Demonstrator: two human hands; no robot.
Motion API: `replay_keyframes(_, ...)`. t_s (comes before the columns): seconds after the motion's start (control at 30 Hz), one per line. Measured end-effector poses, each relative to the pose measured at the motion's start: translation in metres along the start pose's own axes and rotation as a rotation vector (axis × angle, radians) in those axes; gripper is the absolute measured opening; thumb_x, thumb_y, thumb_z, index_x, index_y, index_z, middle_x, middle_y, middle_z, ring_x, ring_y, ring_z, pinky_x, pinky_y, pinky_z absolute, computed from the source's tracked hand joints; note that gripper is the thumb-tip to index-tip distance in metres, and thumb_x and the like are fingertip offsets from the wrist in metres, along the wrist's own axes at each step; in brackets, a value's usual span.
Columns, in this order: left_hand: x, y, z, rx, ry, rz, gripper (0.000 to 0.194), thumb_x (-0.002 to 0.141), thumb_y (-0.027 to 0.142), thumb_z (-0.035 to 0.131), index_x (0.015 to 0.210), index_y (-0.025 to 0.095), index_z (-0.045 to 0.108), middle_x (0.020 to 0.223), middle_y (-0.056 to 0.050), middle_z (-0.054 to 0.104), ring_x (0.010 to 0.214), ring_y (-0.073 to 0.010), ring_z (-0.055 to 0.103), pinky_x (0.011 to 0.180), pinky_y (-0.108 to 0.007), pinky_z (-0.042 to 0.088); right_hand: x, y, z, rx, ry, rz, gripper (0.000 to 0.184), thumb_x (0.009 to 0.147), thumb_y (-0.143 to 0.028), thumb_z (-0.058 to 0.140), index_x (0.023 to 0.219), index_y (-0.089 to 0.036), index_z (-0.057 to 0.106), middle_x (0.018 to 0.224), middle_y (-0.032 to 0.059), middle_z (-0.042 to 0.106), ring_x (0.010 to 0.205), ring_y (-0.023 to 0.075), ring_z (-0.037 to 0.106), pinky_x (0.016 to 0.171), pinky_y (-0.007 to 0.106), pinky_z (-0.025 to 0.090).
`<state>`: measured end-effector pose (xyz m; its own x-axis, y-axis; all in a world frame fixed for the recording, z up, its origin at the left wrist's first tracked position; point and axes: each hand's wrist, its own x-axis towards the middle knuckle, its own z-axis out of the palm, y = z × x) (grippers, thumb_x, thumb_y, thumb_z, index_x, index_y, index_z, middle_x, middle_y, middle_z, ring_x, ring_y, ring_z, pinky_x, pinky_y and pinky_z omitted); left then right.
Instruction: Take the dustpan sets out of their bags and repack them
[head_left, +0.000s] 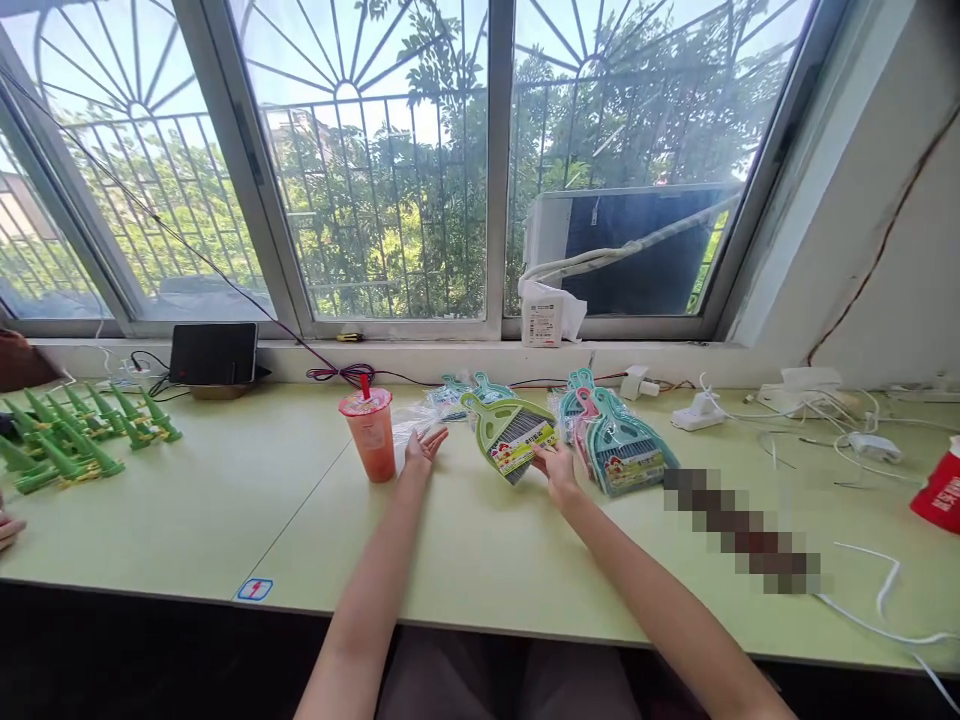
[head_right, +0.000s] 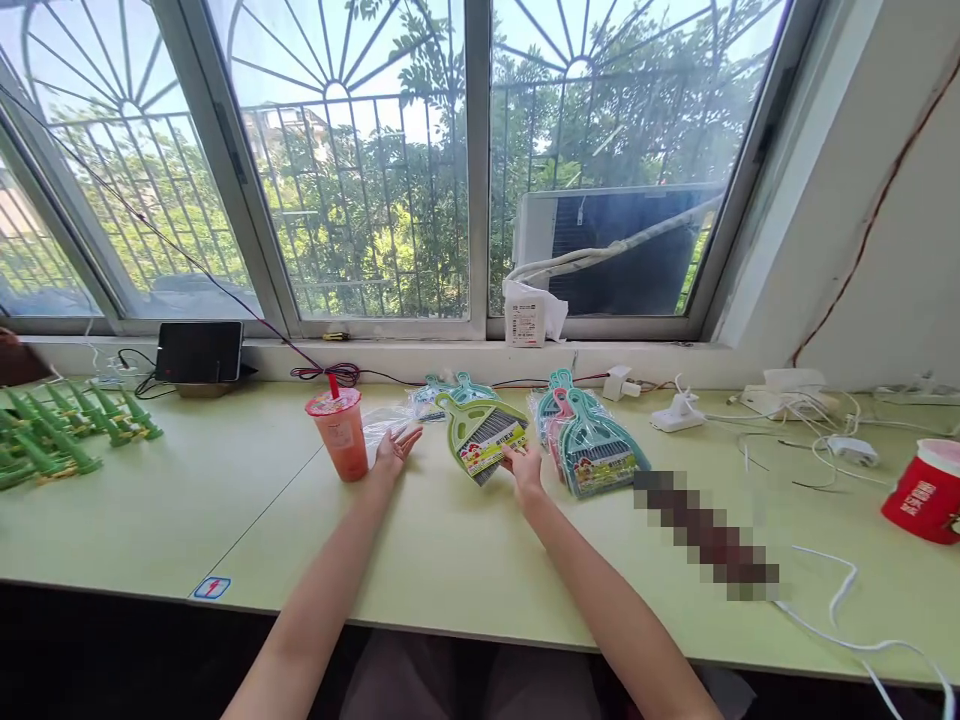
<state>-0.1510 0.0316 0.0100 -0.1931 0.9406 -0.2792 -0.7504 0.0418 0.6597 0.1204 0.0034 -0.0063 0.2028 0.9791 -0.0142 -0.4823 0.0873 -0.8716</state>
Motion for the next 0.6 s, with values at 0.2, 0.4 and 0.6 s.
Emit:
replay_keyframes(0.2, -0.011, -0.029, 0.018, 0.445, -0.268, -0.147, 0.076, 0.093, 0.064, 0.029, 0.149, 0.013, 0.025, 0.119, -0.023, 0.064, 0.082, -0.0247, 0.071, 0.063, -0.036, 0.058, -0.007, 0.007, 0.003, -0.005, 0.025, 0.046, 0.030, 0.061, -0.018, 0.080, 0.081, -0.020, 0.057, 0.074, 0.0024, 0.071, 0.074, 0.0219, 0.072, 0.072, 0.035, 0.063)
replay_keyframes(0.4, -0.032, -0.068, 0.033, 0.746, -0.439, -0.015, 0.055, 0.086, 0.059, 0.053, 0.123, 0.019, 0.054, 0.100, -0.012, 0.070, 0.081, -0.0247, 0.069, 0.075, -0.040, 0.056, 0.005, 0.013, 0.000, -0.094, -0.035, 0.102, 0.023, 0.067, -0.016, 0.075, 0.082, -0.019, 0.057, 0.076, 0.0024, 0.072, 0.070, 0.0180, 0.071, 0.065, 0.029, 0.061)
replay_keyframes(0.6, -0.031, -0.063, 0.037, 0.734, -0.044, 0.574, 0.031, 0.093, 0.045, 0.046, 0.103, 0.019, 0.058, 0.102, -0.009, 0.069, 0.100, -0.0222, 0.065, 0.089, -0.035, 0.048, 0.015, 0.021, -0.007, -0.666, -0.288, -0.029, 0.032, 0.071, -0.002, 0.060, 0.100, -0.016, 0.062, 0.098, 0.0094, 0.072, 0.090, 0.0227, 0.070, 0.080, 0.037, 0.058)
